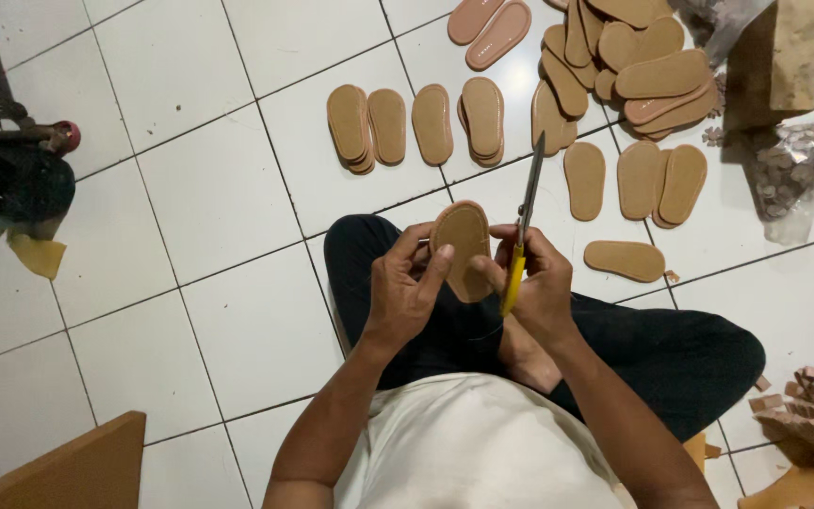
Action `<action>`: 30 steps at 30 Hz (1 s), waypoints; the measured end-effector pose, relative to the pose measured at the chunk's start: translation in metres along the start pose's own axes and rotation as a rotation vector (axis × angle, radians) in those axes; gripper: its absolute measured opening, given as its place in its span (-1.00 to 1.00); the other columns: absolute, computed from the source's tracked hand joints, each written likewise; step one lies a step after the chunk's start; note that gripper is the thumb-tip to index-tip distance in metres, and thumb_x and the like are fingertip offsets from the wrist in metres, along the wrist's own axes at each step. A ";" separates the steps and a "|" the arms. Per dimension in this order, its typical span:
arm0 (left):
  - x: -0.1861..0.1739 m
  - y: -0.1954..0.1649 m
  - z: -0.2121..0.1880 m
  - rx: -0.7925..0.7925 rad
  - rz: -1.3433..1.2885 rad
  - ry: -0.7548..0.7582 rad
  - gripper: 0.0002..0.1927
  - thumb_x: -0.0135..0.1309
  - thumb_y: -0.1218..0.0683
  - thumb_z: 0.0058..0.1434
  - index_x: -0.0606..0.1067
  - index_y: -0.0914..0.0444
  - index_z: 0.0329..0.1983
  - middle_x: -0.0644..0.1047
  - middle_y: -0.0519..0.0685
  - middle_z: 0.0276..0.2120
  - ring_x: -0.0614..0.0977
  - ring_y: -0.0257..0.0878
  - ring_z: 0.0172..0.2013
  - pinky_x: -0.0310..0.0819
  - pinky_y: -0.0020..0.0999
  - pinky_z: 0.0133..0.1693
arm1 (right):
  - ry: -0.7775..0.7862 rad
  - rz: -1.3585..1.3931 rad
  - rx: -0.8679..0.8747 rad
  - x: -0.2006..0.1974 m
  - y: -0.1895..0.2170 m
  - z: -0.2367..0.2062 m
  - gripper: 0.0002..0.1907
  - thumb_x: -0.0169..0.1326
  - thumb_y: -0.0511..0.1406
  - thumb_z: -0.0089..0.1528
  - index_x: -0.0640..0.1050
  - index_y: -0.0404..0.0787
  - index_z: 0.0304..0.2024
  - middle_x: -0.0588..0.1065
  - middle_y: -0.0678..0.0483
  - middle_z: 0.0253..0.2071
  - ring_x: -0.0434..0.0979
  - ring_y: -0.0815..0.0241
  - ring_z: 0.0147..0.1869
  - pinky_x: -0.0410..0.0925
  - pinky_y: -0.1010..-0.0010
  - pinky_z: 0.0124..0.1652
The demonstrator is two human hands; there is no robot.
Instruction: The person sits on a tiled floor and assembles slipper soles by hand. They pick up pairs of sole layers, align them, and use scissors to trim excess material from the edges. The person then places the finished pairs into a growing stack on the floor.
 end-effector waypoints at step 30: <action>0.019 0.039 0.035 -0.037 -0.075 0.033 -0.71 -0.01 0.04 0.48 0.56 0.36 0.03 0.62 -0.08 -0.35 0.59 -0.45 -0.34 0.54 -0.51 -0.28 | -0.016 -0.446 -0.253 -0.025 0.002 0.031 -0.80 0.25 -0.40 0.26 0.61 -0.30 -0.06 0.57 -0.05 -0.22 0.65 0.15 -0.20 0.49 0.40 -0.21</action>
Point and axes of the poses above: each hand's wrist, its own z-axis towards the middle knuckle, its own x-axis out of the palm, y = z × x, the point moved 1 cm from there along z, towards the middle knuckle
